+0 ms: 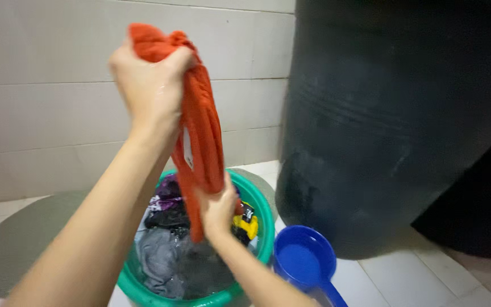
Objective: The person pours water from a large black tub into a green basin containing colorful clothes using a blue scoop. They then submerge, agitate, and wring out several garments by hand, including an orange shirt, a grey towel, and a purple shirt, placing the wrung items on the floor beside the basin.
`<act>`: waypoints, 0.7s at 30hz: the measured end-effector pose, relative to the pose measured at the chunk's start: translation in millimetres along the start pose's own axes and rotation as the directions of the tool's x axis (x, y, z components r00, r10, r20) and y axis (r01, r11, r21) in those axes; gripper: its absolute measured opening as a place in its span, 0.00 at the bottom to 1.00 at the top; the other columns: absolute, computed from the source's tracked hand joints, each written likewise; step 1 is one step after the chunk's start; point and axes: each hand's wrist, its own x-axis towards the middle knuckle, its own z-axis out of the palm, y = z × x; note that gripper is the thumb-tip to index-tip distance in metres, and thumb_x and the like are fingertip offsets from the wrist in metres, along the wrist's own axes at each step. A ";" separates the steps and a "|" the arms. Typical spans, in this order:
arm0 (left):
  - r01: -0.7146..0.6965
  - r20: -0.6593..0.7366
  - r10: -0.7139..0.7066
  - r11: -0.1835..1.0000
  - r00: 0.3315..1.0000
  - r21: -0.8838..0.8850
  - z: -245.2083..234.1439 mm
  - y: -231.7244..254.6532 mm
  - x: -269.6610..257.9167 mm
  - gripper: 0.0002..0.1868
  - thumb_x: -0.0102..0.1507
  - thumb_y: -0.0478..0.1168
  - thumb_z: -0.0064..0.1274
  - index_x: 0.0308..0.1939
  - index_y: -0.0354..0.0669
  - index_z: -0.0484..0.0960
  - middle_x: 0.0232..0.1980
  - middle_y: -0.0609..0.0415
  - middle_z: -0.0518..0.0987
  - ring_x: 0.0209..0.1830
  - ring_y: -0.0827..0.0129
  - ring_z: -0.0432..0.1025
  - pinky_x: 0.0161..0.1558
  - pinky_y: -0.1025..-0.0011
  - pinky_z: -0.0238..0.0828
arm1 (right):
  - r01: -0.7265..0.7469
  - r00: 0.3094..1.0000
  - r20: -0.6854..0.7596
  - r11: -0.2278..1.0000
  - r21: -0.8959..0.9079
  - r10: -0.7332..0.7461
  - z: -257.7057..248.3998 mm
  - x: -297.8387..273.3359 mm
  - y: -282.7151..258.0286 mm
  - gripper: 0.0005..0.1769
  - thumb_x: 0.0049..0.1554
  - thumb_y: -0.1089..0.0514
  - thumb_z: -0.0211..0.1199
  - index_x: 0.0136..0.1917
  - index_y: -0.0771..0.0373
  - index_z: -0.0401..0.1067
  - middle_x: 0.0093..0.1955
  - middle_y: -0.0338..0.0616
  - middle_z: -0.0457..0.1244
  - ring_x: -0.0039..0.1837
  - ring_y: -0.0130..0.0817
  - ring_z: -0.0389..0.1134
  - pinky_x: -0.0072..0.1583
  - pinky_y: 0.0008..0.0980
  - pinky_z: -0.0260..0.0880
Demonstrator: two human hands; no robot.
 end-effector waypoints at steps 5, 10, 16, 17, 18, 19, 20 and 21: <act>0.344 -0.069 -0.471 0.730 0.880 -0.591 -108.2 -57.8 -77.5 0.14 0.69 0.47 0.48 0.53 0.46 0.79 0.55 0.56 0.83 0.59 0.67 0.79 0.60 0.58 0.78 | 0.080 0.990 -0.120 0.994 0.074 -0.070 13.3 50.9 -29.9 0.07 0.63 0.69 0.54 0.55 0.71 0.65 0.49 0.50 0.66 0.49 0.35 0.68 0.51 0.39 0.74; 0.699 0.110 -0.981 0.034 0.160 -0.714 -132.4 -89.2 -199.1 0.34 0.64 0.64 0.45 0.65 0.46 0.73 0.68 0.45 0.70 0.65 0.44 0.65 0.59 0.36 0.62 | 0.246 0.962 0.149 0.963 -0.114 -0.228 18.0 26.6 -25.5 0.25 0.55 0.73 0.52 0.64 0.58 0.68 0.57 0.36 0.66 0.57 0.29 0.66 0.62 0.30 0.69; 0.539 0.595 -0.799 -0.540 -0.086 -0.647 -108.8 -85.0 -241.8 0.48 0.56 0.74 0.44 0.68 0.43 0.69 0.77 0.34 0.59 0.72 0.28 0.55 0.60 0.24 0.54 | 0.525 0.827 0.447 0.753 -0.398 -0.340 -8.8 -7.0 -35.3 0.16 0.55 0.72 0.56 0.54 0.62 0.77 0.54 0.43 0.64 0.61 0.37 0.68 0.66 0.33 0.67; 0.579 0.644 -0.764 -0.512 0.029 -0.634 -101.7 -96.1 -241.1 0.48 0.53 0.73 0.43 0.67 0.45 0.71 0.76 0.35 0.61 0.72 0.30 0.56 0.61 0.26 0.56 | 0.549 0.811 0.460 0.740 -0.388 -0.361 -6.7 -13.6 -36.5 0.15 0.56 0.71 0.55 0.53 0.62 0.76 0.55 0.43 0.65 0.62 0.37 0.68 0.68 0.33 0.66; 0.585 0.602 -0.785 -0.422 0.146 -0.692 -96.8 -107.6 -243.7 0.46 0.56 0.71 0.44 0.69 0.47 0.70 0.77 0.40 0.63 0.73 0.37 0.58 0.63 0.32 0.57 | 0.449 0.853 0.436 0.827 -0.338 -0.285 -3.5 -21.8 -36.7 0.14 0.58 0.69 0.53 0.53 0.62 0.75 0.56 0.43 0.65 0.63 0.37 0.67 0.68 0.33 0.66; 0.586 0.561 -0.783 -0.330 0.268 -0.740 -90.9 -121.6 -245.9 0.43 0.58 0.69 0.45 0.70 0.49 0.70 0.77 0.44 0.64 0.73 0.45 0.60 0.66 0.39 0.58 | 0.352 0.883 0.416 0.894 -0.277 -0.218 0.2 -29.9 -35.5 0.12 0.60 0.68 0.51 0.53 0.62 0.74 0.57 0.43 0.66 0.64 0.36 0.67 0.69 0.33 0.65; 0.574 0.516 -0.763 -0.238 0.388 -0.783 -84.4 -134.6 -247.6 0.41 0.61 0.67 0.46 0.72 0.50 0.70 0.77 0.49 0.66 0.74 0.52 0.63 0.69 0.45 0.60 | 0.247 0.904 0.401 0.945 -0.212 -0.146 3.8 -35.7 -34.1 0.12 0.62 0.67 0.49 0.52 0.62 0.74 0.58 0.44 0.66 0.65 0.36 0.67 0.70 0.32 0.65; 0.518 0.411 -0.781 -0.134 0.470 -0.845 -79.8 -143.9 -252.4 0.40 0.62 0.67 0.46 0.72 0.51 0.69 0.77 0.50 0.67 0.74 0.54 0.63 0.71 0.47 0.60 | 0.113 0.941 0.330 0.988 -0.107 -0.072 5.2 -42.7 -32.4 0.11 0.62 0.66 0.50 0.53 0.61 0.73 0.57 0.43 0.66 0.63 0.37 0.67 0.68 0.35 0.67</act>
